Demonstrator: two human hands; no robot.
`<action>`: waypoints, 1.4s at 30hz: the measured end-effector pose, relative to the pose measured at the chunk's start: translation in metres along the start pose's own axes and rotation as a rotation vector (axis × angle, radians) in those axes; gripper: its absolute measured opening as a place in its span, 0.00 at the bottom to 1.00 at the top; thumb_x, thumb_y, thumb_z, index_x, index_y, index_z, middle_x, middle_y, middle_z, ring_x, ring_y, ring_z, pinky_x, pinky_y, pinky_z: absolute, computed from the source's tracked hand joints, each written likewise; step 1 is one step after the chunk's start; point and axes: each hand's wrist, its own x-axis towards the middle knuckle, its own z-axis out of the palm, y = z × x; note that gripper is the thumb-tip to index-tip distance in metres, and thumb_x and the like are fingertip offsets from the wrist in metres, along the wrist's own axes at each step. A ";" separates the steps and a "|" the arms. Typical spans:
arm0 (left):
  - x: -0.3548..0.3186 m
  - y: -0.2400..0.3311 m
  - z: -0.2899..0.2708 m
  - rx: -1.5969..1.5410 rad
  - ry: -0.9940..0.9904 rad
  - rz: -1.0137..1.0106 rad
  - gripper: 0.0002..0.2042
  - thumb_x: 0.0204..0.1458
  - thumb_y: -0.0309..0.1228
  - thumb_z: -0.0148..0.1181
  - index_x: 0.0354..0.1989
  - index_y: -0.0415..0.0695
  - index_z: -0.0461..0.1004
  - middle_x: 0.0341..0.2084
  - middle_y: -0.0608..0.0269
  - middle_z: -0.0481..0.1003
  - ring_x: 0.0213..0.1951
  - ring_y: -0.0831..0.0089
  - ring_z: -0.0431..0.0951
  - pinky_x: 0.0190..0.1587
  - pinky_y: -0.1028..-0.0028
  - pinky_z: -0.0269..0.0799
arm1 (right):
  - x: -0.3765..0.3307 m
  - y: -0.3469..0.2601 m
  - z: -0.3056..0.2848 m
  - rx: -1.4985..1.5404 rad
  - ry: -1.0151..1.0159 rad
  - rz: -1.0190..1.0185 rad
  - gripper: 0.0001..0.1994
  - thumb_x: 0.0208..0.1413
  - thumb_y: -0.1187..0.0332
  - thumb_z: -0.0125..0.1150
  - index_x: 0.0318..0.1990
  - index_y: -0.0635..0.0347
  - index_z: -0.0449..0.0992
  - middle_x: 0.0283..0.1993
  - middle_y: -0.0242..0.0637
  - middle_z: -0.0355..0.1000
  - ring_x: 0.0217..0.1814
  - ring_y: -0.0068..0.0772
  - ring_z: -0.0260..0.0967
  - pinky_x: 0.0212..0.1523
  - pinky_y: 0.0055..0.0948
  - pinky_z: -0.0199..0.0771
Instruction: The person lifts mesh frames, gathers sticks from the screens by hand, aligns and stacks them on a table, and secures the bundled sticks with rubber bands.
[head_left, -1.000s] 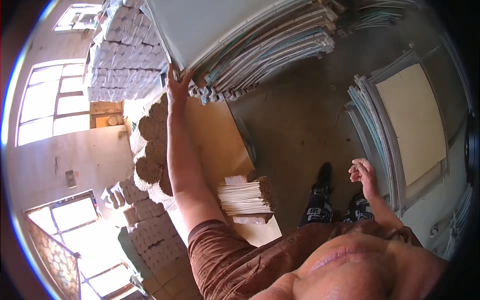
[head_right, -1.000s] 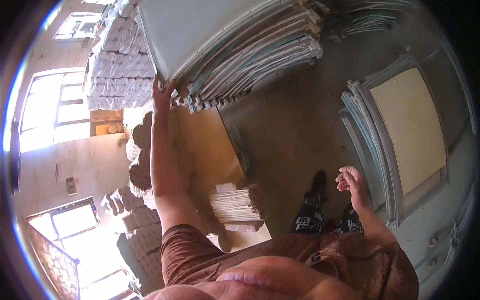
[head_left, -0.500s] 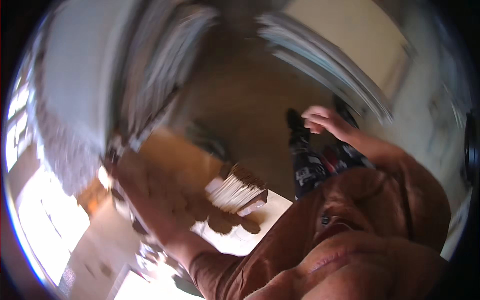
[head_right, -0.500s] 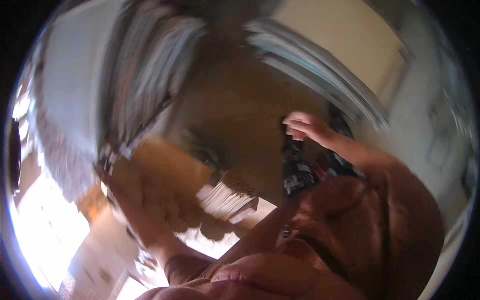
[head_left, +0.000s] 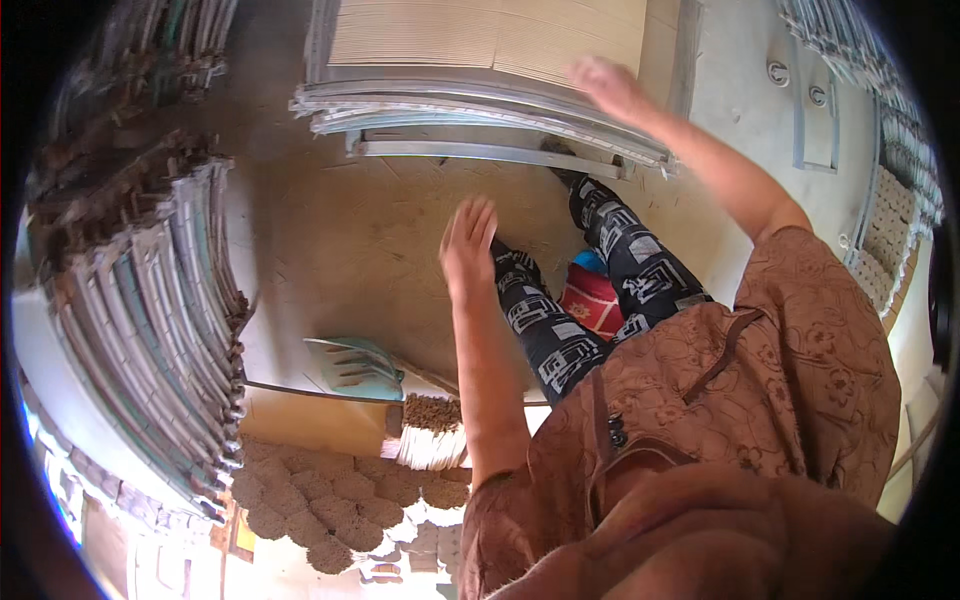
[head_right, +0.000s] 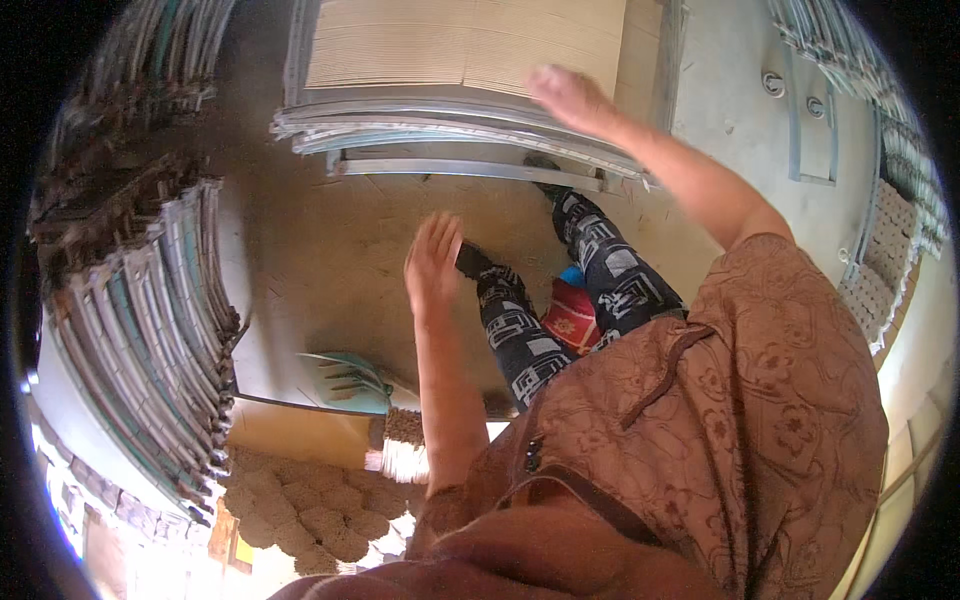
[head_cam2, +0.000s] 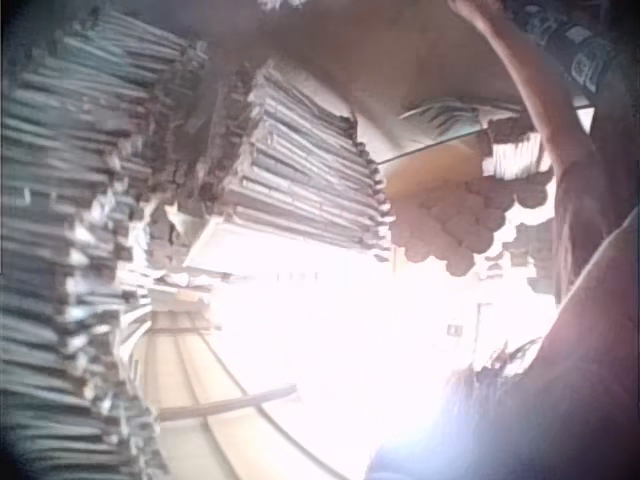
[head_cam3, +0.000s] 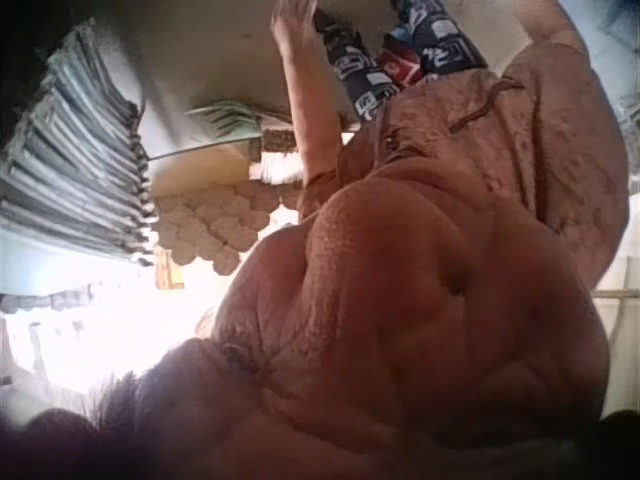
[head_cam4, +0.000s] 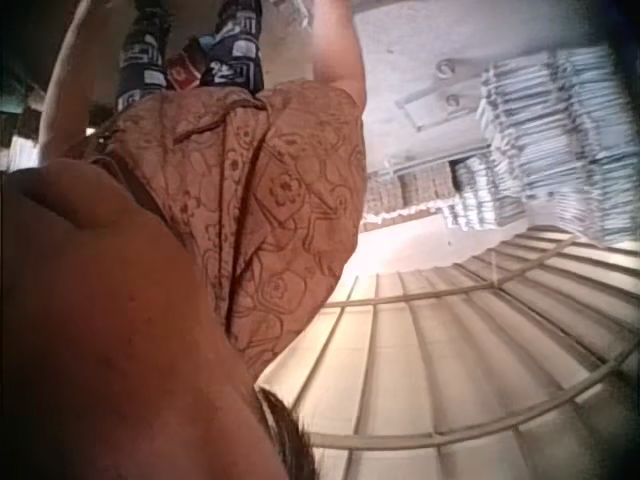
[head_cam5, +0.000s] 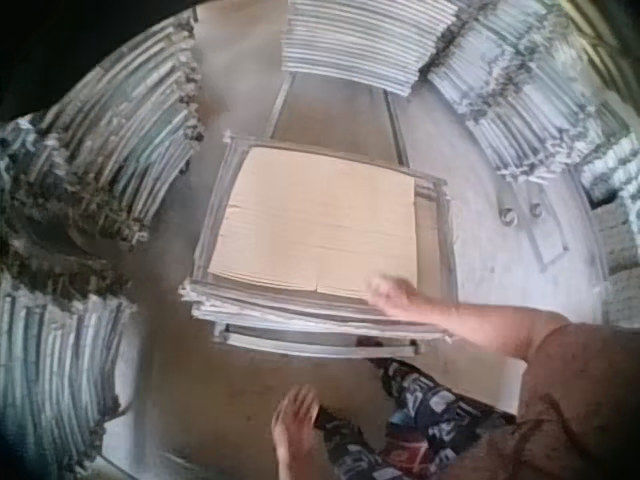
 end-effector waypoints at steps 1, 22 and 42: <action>0.032 -0.006 0.039 0.072 0.069 -0.019 0.21 0.64 0.32 0.46 0.58 0.27 0.62 0.56 0.40 0.68 0.56 0.54 0.72 0.57 0.63 0.71 | 0.027 0.034 -0.006 0.024 0.171 0.001 0.23 0.65 0.49 0.47 0.52 0.61 0.71 0.45 0.43 0.75 0.48 0.33 0.73 0.49 0.34 0.74; 0.232 -0.024 0.080 0.138 0.275 0.201 0.13 0.58 0.33 0.59 0.46 0.41 0.68 0.36 0.65 0.71 0.34 0.75 0.72 0.37 0.73 0.73 | 0.107 0.428 0.022 0.072 0.594 0.918 0.43 0.58 0.32 0.39 0.43 0.73 0.79 0.43 0.51 0.77 0.48 0.44 0.74 0.50 0.40 0.69; 0.149 -0.103 0.026 0.268 0.339 0.147 0.08 0.59 0.33 0.59 0.43 0.47 0.70 0.38 0.73 0.72 0.39 0.81 0.72 0.37 0.77 0.68 | 0.038 0.432 -0.003 1.028 1.045 0.617 0.21 0.52 0.45 0.64 0.36 0.56 0.77 0.24 0.31 0.72 0.19 0.26 0.67 0.20 0.27 0.66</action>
